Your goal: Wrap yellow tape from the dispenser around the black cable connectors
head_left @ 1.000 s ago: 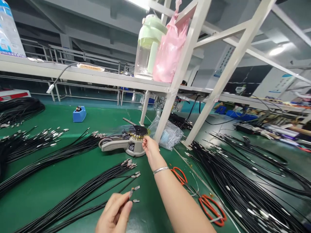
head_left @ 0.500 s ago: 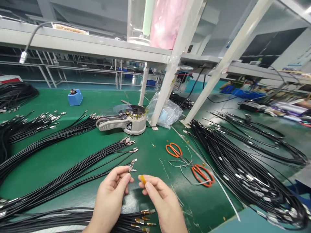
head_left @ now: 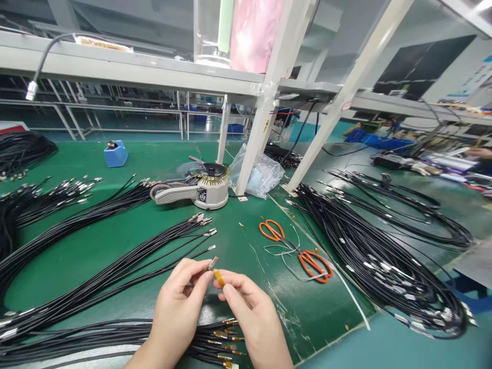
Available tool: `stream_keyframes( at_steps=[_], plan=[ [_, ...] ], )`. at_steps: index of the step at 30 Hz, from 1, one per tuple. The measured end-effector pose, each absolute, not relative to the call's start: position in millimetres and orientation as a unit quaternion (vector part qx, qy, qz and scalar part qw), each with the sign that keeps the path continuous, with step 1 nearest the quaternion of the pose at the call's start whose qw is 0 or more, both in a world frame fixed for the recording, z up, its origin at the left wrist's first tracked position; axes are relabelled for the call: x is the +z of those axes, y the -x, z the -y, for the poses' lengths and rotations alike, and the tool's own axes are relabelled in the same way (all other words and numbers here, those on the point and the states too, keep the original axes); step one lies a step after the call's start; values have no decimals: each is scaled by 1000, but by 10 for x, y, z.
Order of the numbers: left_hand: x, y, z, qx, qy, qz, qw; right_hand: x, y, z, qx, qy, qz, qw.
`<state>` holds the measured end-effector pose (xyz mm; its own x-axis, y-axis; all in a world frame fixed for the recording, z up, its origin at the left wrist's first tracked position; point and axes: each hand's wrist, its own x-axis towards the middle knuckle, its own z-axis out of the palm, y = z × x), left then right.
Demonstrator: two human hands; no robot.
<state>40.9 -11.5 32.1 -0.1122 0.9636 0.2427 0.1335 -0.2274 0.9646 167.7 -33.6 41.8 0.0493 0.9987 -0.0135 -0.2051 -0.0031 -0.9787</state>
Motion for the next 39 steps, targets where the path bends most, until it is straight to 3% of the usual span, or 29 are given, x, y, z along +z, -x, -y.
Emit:
stream_keyframes(
  at_steps=[7,11,39],
  plan=[
    [225,-323,131,527,-709,-446,147,414,-1640,380,530,470,420,567],
    [205,-312,138,510,-746,-419,83,418,-1601,403,530,462,407,583],
    [217,-267,125,521,-785,-329,61,426,-1629,404,551,464,424,549]
  ],
)
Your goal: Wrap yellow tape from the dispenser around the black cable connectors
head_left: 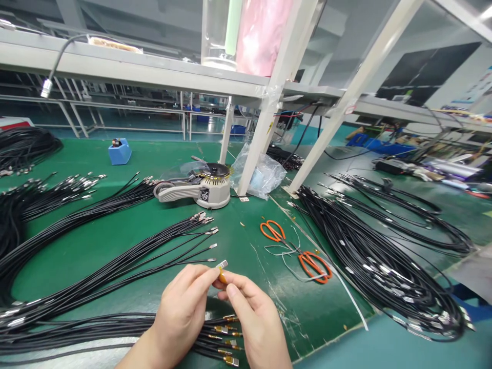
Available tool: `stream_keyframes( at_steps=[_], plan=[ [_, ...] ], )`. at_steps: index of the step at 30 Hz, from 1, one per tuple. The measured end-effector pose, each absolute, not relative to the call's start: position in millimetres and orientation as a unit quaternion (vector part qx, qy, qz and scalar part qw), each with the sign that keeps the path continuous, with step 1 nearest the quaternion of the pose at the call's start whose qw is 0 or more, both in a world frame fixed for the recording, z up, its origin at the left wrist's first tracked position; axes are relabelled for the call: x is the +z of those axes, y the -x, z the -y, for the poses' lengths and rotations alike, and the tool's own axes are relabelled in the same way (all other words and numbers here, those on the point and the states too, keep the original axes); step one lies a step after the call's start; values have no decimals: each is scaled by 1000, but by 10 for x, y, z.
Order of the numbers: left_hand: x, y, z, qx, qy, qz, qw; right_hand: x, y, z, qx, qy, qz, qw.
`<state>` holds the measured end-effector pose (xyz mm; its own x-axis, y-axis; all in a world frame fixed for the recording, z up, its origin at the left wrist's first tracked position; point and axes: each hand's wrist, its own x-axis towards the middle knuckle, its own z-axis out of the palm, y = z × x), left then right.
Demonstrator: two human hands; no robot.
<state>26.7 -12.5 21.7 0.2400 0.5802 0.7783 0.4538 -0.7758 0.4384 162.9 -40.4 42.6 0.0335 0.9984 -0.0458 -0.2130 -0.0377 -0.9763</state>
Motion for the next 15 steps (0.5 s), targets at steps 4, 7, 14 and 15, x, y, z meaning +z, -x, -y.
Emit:
stream_keyframes(
  at_steps=[4,7,14,15],
  plan=[
    [223,-267,133,519,-784,-335,59,437,-1633,394,547,465,425,551],
    [212,-276,138,518,-784,-338,61,447,-1626,385,542,466,417,561],
    [201,-321,149,490,-765,-401,115,455,-1625,376,560,476,392,554],
    [217,-325,151,482,-758,-418,138,453,-1620,378,558,477,389,557]
  ],
)
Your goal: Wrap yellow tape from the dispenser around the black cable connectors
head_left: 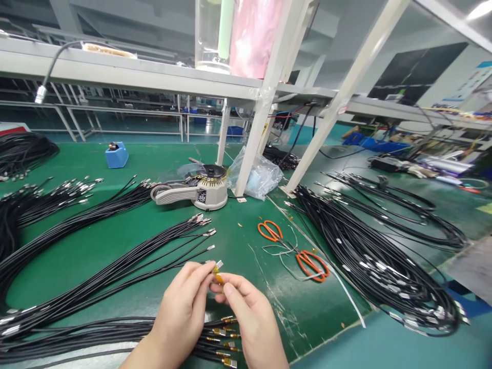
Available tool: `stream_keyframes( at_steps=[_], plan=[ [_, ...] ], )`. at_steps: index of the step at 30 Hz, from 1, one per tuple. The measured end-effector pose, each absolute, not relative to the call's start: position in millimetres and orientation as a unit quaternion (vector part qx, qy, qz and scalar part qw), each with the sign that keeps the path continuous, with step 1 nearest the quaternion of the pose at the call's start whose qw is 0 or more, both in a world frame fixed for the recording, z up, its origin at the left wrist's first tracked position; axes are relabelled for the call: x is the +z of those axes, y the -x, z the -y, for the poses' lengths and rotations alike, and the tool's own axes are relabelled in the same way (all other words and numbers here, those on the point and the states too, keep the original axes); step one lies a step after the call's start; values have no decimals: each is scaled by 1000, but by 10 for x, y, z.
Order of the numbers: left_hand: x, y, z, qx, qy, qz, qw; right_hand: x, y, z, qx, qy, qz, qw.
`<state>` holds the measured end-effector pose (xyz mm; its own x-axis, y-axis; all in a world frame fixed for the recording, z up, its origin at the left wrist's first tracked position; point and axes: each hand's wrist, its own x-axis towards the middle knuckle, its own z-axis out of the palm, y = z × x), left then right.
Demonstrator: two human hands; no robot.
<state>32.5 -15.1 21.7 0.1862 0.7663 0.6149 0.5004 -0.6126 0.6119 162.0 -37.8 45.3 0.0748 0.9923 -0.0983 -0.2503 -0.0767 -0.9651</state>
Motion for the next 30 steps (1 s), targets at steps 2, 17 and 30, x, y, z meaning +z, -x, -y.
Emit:
stream_keyframes(
  at_steps=[2,17,30],
  plan=[
    [253,-324,153,463,-743,-445,188,443,-1606,382,553,478,380,567],
    [283,-362,209,497,-690,-478,219,294,-1448,377,550,488,309,604],
    [276,-356,203,511,-702,-465,173,362,-1419,357,526,495,353,595]
  ],
)
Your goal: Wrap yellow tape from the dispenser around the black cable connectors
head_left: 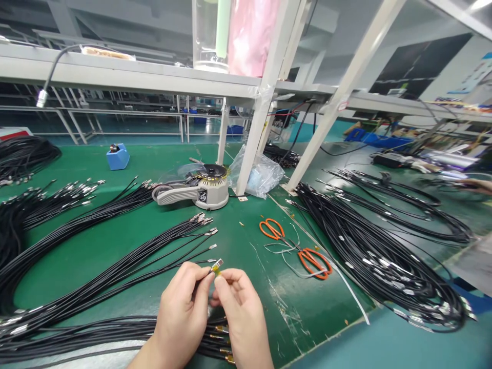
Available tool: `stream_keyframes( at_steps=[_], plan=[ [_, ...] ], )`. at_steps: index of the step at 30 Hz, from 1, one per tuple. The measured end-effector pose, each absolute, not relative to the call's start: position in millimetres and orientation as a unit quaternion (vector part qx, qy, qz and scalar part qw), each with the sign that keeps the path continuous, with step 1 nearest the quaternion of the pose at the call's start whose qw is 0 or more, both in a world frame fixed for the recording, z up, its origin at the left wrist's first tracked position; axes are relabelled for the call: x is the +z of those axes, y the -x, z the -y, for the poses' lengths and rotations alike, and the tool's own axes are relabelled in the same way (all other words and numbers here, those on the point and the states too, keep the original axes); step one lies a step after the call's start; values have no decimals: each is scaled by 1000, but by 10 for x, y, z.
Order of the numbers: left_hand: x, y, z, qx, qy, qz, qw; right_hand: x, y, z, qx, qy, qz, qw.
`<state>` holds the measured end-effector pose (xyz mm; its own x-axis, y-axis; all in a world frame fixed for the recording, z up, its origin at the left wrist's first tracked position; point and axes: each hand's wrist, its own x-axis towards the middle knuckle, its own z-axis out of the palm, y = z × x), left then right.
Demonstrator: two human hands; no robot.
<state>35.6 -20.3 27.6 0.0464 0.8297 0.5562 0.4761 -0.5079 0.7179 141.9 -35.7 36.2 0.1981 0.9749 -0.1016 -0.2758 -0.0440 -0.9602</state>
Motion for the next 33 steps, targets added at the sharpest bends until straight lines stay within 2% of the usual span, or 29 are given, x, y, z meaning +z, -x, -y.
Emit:
stream_keyframes(
  at_steps=[8,15,21,33],
  plan=[
    [326,-341,221,496,-665,-502,245,304,-1405,344,490,508,369,605],
    [381,-371,227,463,-565,-548,407,351,-1417,329,481,519,387,591],
    [388,-386,221,466,-475,-526,530,371,-1419,316,462,533,410,579],
    [406,-389,197,474,-420,-489,599,304,-1429,280,441,526,448,572]
  ],
)
